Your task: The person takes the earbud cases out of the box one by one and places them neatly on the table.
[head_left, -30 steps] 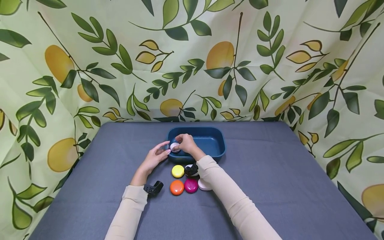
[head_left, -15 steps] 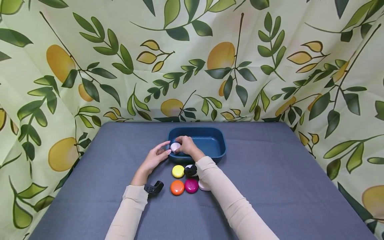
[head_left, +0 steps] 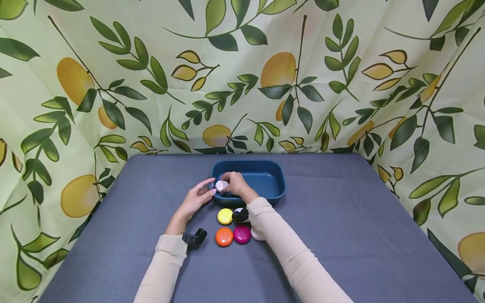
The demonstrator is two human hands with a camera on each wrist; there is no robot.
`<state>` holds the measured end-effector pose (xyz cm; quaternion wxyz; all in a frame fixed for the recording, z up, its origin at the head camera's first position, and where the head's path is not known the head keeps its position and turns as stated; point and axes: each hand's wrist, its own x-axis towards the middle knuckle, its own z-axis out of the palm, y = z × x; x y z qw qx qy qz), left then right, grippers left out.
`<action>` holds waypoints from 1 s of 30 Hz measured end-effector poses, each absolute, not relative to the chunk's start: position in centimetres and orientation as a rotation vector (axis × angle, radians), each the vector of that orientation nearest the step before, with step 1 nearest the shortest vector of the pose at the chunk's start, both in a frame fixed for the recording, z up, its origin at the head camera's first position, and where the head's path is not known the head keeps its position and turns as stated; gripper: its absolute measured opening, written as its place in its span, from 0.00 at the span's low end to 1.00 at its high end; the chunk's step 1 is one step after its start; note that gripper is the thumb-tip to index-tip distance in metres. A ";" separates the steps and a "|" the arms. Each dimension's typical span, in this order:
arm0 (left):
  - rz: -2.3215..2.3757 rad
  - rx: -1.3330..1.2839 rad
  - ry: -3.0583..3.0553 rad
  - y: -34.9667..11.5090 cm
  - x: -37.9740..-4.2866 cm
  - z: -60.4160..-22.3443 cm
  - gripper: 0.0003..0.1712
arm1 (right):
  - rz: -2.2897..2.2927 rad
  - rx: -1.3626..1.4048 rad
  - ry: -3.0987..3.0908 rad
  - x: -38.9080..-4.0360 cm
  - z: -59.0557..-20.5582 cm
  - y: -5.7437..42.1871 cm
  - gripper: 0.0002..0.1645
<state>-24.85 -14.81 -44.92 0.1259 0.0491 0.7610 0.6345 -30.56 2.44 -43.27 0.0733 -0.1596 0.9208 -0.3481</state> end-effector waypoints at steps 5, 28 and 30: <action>1.857 0.120 2.214 -14.7 -24.9 -45.1 0.30 | -1.077 -0.472 2.799 -30.4 -43.0 2.8 0.26; 1.842 0.128 2.224 -14.8 -25.0 -45.2 0.31 | -1.314 -0.524 2.915 -27.6 -39.6 4.8 0.27; 1.847 0.131 2.221 -14.8 -25.0 -45.1 0.31 | -1.333 -0.523 2.897 -27.2 -39.4 5.1 0.27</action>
